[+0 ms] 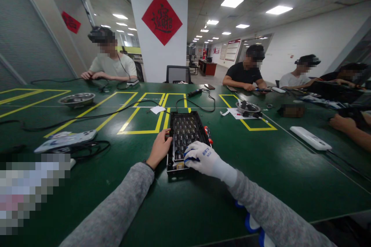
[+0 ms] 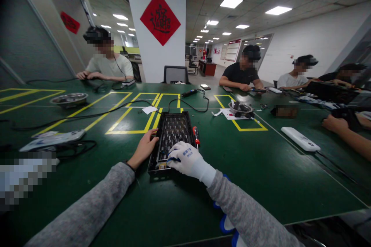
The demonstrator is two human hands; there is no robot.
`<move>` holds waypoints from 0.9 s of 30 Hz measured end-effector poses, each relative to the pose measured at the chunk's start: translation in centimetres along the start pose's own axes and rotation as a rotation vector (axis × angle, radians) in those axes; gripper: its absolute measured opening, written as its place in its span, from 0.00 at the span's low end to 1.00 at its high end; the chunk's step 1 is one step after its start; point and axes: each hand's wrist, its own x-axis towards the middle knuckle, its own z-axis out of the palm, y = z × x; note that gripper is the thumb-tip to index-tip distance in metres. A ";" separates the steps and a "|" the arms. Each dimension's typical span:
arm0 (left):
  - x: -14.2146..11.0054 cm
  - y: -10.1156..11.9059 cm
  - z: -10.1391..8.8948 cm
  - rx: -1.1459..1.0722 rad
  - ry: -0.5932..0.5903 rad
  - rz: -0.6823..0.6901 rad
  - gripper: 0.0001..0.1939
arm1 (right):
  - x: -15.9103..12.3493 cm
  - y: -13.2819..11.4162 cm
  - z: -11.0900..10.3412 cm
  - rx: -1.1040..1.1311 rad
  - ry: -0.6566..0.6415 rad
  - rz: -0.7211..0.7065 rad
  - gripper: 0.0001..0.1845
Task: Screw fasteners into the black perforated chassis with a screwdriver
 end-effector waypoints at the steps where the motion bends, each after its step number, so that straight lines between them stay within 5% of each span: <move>1: 0.0 0.0 0.0 -0.001 0.001 0.000 0.20 | 0.0 0.0 0.0 -0.003 -0.004 0.001 0.10; 27: 0.2 -0.5 0.1 0.018 -0.012 -0.006 0.21 | 0.0 -0.4 -0.3 -0.007 -0.012 0.008 0.10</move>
